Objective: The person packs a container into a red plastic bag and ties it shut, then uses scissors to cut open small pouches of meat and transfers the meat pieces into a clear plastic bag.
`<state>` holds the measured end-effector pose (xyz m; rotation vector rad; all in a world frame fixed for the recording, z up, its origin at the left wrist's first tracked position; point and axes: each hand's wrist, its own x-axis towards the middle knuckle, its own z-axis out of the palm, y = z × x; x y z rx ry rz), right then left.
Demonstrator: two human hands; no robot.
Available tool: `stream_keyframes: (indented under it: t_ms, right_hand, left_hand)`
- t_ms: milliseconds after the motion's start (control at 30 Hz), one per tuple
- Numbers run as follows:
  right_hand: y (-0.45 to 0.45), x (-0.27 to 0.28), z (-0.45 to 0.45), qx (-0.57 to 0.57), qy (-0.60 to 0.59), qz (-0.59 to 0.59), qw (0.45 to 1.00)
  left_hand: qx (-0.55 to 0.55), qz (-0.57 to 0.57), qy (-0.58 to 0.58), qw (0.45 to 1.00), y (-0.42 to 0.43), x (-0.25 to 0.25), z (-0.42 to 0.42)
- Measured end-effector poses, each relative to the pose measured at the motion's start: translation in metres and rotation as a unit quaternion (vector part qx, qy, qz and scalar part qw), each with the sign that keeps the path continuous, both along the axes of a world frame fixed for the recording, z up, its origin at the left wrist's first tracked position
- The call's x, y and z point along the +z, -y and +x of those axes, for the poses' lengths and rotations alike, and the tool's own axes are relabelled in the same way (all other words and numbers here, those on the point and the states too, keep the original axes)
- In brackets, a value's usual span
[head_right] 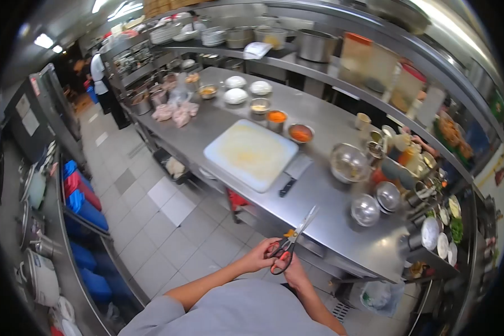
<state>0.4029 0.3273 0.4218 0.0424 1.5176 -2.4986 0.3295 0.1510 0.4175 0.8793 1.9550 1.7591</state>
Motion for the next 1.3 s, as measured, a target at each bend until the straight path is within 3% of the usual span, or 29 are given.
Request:
stream_keyframes:
  t_ms: [167, 233, 267, 333, 367, 433, 533, 600, 700, 833, 900, 1000, 1100, 1167, 1267, 1300]
  right_hand:
    - [0.075, 0.004, -0.052, 0.005, 0.035, 0.023, 0.999]
    - [0.103, 0.013, -0.077, 0.045, 0.049, 0.008, 0.998]
    - [0.117, 0.015, -0.091, 0.054, 0.054, 0.006, 0.997]
    - [0.148, 0.012, -0.119, 0.098, 0.082, -0.021, 0.992]
    - [0.162, 0.006, -0.137, 0.107, 0.087, -0.024, 0.990]
    - [0.189, -0.009, -0.184, 0.109, 0.082, 0.037, 0.990]
    - [0.231, -0.027, -0.267, 0.155, 0.088, 0.075, 0.981]
    - [0.265, -0.011, -0.330, 0.143, 0.096, 0.062, 0.983]
    - [0.305, -0.013, -0.422, 0.104, 0.056, 0.261, 0.958]
    - [0.331, -0.018, -0.532, 0.125, 0.019, 0.360, 0.924]
    - [0.341, 0.012, -0.572, 0.093, -0.051, 0.420, 0.901]
    - [0.339, 0.015, -0.611, 0.067, -0.046, 0.477, 0.875]
    - [0.339, 0.017, -0.629, 0.050, -0.013, 0.500, 0.865]
    - [0.341, 0.009, -0.634, 0.033, 0.010, 0.510, 0.859]
    - [0.359, 0.013, -0.637, 0.018, 0.047, 0.500, 0.864]
    - [0.367, 0.013, -0.641, 0.006, 0.053, 0.523, 0.851]
  left_hand:
    - [0.053, -0.015, -0.021, 0.998, 0.077, -0.009, -0.034]
    - [0.033, 0.108, 0.132, 0.985, 0.103, -0.035, -0.045]
    - [0.042, 0.108, 0.135, 0.984, 0.122, -0.034, -0.053]
    - [0.072, 0.015, 0.008, 0.997, 0.172, -0.028, -0.069]
    - [0.081, 0.011, 0.013, 0.997, 0.198, -0.032, -0.079]
    - [0.121, -0.039, 0.137, 0.982, 0.248, -0.042, -0.105]
    - [0.246, -0.088, 0.176, 0.949, 0.313, -0.043, -0.158]
    - [0.282, -0.101, 0.167, 0.939, 0.351, -0.040, -0.202]
    - [0.323, -0.094, 0.189, 0.922, 0.398, -0.032, -0.266]
    - [0.405, -0.071, 0.142, 0.900, 0.439, -0.019, -0.353]
    - [0.462, -0.036, 0.139, 0.875, 0.448, -0.010, -0.391]
    - [0.460, -0.099, 0.053, 0.881, 0.467, -0.010, -0.462]
    - [0.461, -0.066, -0.091, 0.880, 0.480, -0.002, -0.556]
    - [0.422, -0.121, -0.062, 0.897, 0.486, 0.020, -0.621]
    - [0.373, -0.167, -0.087, 0.909, 0.484, 0.016, -0.728]
    - [0.377, -0.157, -0.182, 0.894, 0.479, 0.006, -0.764]
